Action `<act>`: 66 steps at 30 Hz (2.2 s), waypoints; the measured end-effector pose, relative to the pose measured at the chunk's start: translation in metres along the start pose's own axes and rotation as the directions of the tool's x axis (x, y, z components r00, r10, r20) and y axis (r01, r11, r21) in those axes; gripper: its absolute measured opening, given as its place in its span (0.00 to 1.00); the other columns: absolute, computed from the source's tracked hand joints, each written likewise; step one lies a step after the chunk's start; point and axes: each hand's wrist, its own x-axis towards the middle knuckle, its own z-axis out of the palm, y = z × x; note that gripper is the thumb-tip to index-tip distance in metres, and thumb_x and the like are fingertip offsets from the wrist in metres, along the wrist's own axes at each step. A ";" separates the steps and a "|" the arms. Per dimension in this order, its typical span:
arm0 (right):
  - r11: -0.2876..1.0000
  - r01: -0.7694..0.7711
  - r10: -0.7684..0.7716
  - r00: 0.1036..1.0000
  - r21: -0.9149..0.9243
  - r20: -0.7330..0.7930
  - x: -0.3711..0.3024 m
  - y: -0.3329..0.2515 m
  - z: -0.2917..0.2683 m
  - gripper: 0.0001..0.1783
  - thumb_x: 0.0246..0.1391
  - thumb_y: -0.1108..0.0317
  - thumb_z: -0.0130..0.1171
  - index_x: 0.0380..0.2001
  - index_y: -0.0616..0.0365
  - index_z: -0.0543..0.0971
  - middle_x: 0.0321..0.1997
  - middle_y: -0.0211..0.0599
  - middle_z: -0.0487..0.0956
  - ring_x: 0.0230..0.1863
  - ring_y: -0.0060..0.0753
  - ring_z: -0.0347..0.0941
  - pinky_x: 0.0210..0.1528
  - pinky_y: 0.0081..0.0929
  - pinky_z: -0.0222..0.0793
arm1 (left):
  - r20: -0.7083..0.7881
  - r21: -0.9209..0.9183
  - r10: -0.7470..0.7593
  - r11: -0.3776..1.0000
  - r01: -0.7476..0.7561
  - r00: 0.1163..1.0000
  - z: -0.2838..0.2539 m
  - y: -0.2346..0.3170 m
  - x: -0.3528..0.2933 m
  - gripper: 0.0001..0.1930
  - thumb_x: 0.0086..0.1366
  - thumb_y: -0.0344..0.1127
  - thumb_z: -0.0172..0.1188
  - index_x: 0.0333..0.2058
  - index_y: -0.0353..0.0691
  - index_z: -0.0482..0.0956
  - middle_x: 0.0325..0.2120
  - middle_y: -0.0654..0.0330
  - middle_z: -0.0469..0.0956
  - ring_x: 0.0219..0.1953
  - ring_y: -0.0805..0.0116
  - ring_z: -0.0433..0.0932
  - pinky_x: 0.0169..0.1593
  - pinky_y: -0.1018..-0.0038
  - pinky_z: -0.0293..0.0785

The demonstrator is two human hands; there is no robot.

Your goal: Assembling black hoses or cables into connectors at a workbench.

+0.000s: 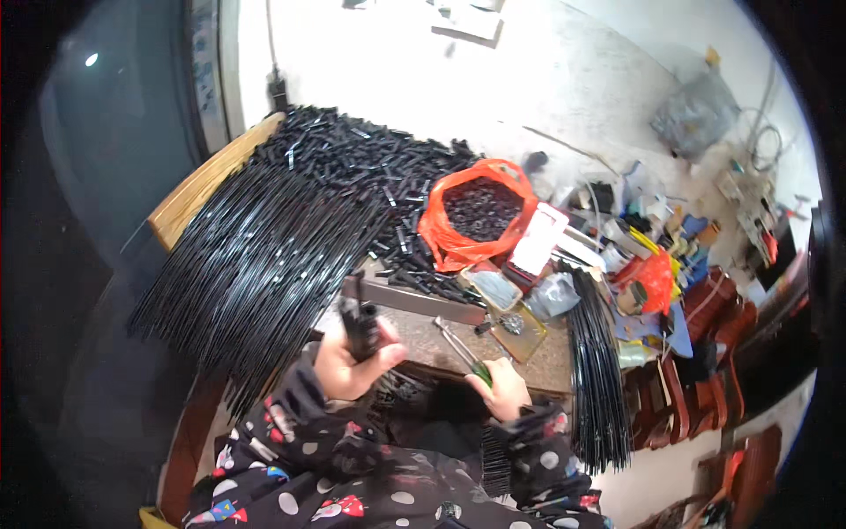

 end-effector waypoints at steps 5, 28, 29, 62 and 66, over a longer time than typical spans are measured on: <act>0.917 -0.150 0.135 0.989 -0.370 -0.066 -0.006 0.032 0.034 0.23 0.44 0.48 0.55 0.30 0.59 0.71 0.32 0.41 0.68 0.38 0.42 0.66 0.35 0.34 0.67 | 0.220 0.158 0.191 0.961 -0.228 0.957 -0.028 -0.022 -0.012 0.09 0.50 0.23 0.59 0.24 0.37 0.65 0.15 0.63 0.68 0.18 0.75 0.69 0.22 0.80 0.65; 0.192 0.656 0.549 0.545 0.730 -0.634 -0.008 -0.090 -0.096 0.27 0.54 0.40 0.39 0.28 0.57 0.65 0.17 0.28 0.60 0.17 0.19 0.54 0.16 0.16 0.52 | 0.479 -0.475 -0.875 -0.196 0.858 0.066 -0.011 -0.262 -0.104 0.35 0.45 0.58 0.54 0.41 0.29 0.71 0.40 0.46 0.72 0.43 0.54 0.70 0.49 0.63 0.65; 0.194 0.603 0.553 0.584 0.774 -0.594 -0.008 -0.094 -0.087 0.23 0.54 0.45 0.43 0.28 0.57 0.65 0.20 0.30 0.64 0.19 0.22 0.59 0.19 0.18 0.58 | 0.455 -0.372 -0.882 -0.314 0.874 -0.123 -0.011 -0.275 -0.105 0.40 0.44 0.60 0.54 0.45 0.27 0.67 0.42 0.45 0.71 0.45 0.51 0.69 0.51 0.61 0.64; -0.048 0.030 0.493 0.870 0.998 -0.003 0.058 -0.029 -0.033 0.08 0.49 0.74 0.56 0.33 0.65 0.72 0.29 0.31 0.74 0.31 0.21 0.69 0.38 0.18 0.65 | 0.052 0.990 -0.528 -0.086 -0.114 0.848 -0.019 -0.165 0.217 0.13 0.57 0.32 0.46 0.38 0.41 0.77 0.38 0.52 0.75 0.41 0.57 0.75 0.42 0.61 0.72; 0.042 0.069 0.557 0.827 0.997 -0.081 0.058 -0.018 -0.028 0.07 0.50 0.72 0.55 0.33 0.64 0.72 0.31 0.29 0.73 0.32 0.17 0.68 0.39 0.15 0.63 | 0.220 0.928 -0.095 0.328 -0.178 0.971 -0.051 -0.204 0.215 0.09 0.46 0.33 0.56 0.29 0.40 0.78 0.29 0.51 0.75 0.33 0.53 0.74 0.40 0.66 0.70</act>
